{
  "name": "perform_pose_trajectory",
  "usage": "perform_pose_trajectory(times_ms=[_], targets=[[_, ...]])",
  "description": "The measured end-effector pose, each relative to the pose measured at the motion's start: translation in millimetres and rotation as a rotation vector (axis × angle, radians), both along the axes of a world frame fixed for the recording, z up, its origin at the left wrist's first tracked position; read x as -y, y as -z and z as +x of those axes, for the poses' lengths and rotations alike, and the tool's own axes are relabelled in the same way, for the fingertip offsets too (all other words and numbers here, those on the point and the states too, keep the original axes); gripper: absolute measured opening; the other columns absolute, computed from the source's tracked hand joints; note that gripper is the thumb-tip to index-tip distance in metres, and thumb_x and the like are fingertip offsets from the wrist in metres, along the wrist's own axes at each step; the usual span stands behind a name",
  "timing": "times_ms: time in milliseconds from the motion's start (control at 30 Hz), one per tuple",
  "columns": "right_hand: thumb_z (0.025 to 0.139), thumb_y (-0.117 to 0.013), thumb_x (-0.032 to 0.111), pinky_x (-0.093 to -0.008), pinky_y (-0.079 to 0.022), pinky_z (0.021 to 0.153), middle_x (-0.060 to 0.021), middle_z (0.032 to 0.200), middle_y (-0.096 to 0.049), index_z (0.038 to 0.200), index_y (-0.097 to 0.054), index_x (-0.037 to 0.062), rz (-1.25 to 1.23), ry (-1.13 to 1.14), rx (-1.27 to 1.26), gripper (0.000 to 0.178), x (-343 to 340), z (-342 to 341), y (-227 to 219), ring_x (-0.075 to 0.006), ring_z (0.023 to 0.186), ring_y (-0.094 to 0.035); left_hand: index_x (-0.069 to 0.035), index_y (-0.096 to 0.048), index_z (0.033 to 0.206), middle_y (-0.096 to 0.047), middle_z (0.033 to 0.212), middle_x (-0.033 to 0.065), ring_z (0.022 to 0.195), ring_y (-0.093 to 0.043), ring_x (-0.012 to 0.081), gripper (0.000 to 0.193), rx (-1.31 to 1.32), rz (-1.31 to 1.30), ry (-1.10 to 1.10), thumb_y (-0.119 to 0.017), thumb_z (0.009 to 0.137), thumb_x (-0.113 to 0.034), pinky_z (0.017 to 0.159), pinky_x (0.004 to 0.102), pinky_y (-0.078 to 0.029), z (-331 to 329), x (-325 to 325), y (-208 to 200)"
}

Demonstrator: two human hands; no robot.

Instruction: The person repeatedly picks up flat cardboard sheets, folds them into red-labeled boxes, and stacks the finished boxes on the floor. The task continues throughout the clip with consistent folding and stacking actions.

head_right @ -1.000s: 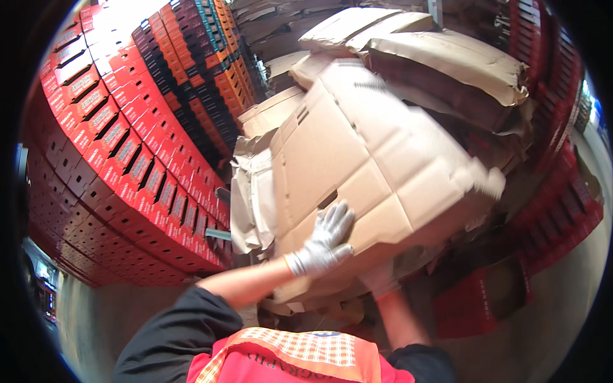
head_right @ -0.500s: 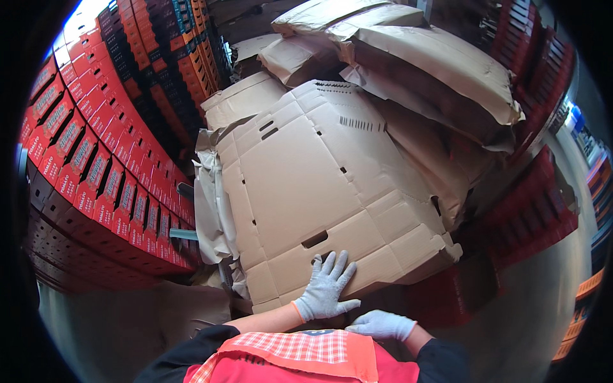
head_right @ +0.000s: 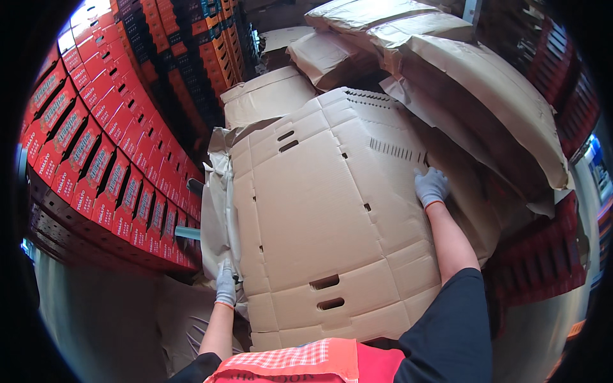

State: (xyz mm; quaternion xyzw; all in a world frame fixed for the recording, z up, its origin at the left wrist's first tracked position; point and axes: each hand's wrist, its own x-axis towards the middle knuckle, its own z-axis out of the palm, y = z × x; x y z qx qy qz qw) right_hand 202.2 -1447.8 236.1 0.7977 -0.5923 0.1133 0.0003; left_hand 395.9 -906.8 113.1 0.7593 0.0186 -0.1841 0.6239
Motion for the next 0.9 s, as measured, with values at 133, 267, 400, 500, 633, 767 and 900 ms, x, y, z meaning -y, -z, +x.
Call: perform_pose_trajectory(times_ms=[133, 267, 400, 500, 633, 767, 900], targets=[[0.088, -0.054, 0.063, -0.0447, -0.047, 0.099, -0.0185, 0.126, -0.063, 0.120, -0.066, 0.0071, 0.043, 0.079, -0.017, 0.066, 8.4, 9.1, -4.8, -0.0363, 0.120, -0.058, -0.003, -0.057, 0.132, -0.060, 0.129, 0.0039, 0.117, -0.055, 0.0162, 0.050, -0.383, -0.389, 0.062, -0.057, 0.099, -0.040, 0.105, 0.0315, -0.042, -25.8, -15.3, 57.6], [0.085, -0.058, 0.062, -0.0433, -0.047, 0.098, -0.0240, 0.121, -0.065, 0.119, -0.067, 0.0004, 0.193, 0.009, 0.152, 0.070, 20.4, 6.5, -14.3, -0.0382, 0.112, -0.063, -0.002, -0.055, 0.134, -0.060, 0.129, 0.0037, 0.119, -0.053, 0.0156, 0.050, -0.381, -0.585, 0.064, -0.059, 0.098, -0.037, 0.107, 0.0316, -0.039, -46.7, -17.8, 72.6], [0.084, -0.063, 0.058, -0.0425, -0.048, 0.095, -0.0274, 0.119, -0.065, 0.120, -0.065, -0.0037, 0.318, -0.138, 0.425, 0.072, 22.5, 18.9, -6.0, -0.0396, 0.110, -0.064, -0.007, -0.057, 0.131, -0.063, 0.125, 0.0046, 0.117, -0.058, 0.0209, 0.048, -0.389, -0.393, -0.053, -0.064, 0.094, -0.036, 0.103, 0.0384, -0.046, -51.1, -20.9, 56.4], [0.084, -0.066, 0.055, -0.0430, -0.046, 0.098, -0.0264, 0.117, -0.066, 0.118, -0.064, -0.0033, 0.358, -0.328, 0.364, 0.067, 6.4, 52.3, 14.9, -0.0391, 0.114, -0.062, -0.008, -0.056, 0.131, -0.062, 0.126, 0.0041, 0.117, -0.058, 0.0197, 0.047, -0.353, -0.464, -0.096, -0.064, 0.094, -0.035, 0.104, 0.0380, -0.045, -61.5, -28.3, 36.7], [0.090, -0.052, 0.066, -0.0422, -0.036, 0.111, -0.0293, 0.143, -0.046, 0.139, -0.043, -0.0078, 0.774, -0.489, 0.012, 0.089, -30.2, 74.5, 41.0, -0.0400, 0.135, -0.044, -0.010, -0.056, 0.132, -0.063, 0.124, 0.0033, 0.116, -0.058, 0.0182, 0.044, -0.235, -0.354, -0.117, -0.064, 0.094, -0.033, 0.103, 0.0375, -0.045, -65.0, -42.7, 14.9], [0.091, -0.053, 0.062, -0.0404, -0.030, 0.116, -0.0283, 0.146, -0.043, 0.143, -0.039, -0.0080, 0.693, -0.813, 0.249, 0.088, -62.9, 51.0, 55.9, -0.0377, 0.138, -0.040, -0.009, -0.052, 0.138, -0.060, 0.132, 0.0072, 0.119, -0.058, 0.0235, 0.051, -0.386, -0.578, -0.097, -0.057, 0.098, -0.039, 0.104, 0.0411, -0.046, -50.7, -47.0, 11.6], [0.088, -0.064, 0.054, -0.0416, -0.030, 0.116, -0.0265, 0.149, -0.039, 0.146, -0.034, -0.0050, 0.443, -0.761, 0.215, 0.089, -86.2, 6.5, 70.9, -0.0375, 0.140, -0.037, -0.009, -0.052, 0.139, -0.059, 0.135, 0.0093, 0.120, -0.059, 0.0268, 0.056, -0.491, -0.769, -0.083, -0.053, 0.099, -0.047, 0.104, 0.0434, -0.047, -44.7, -34.4, 14.2]])
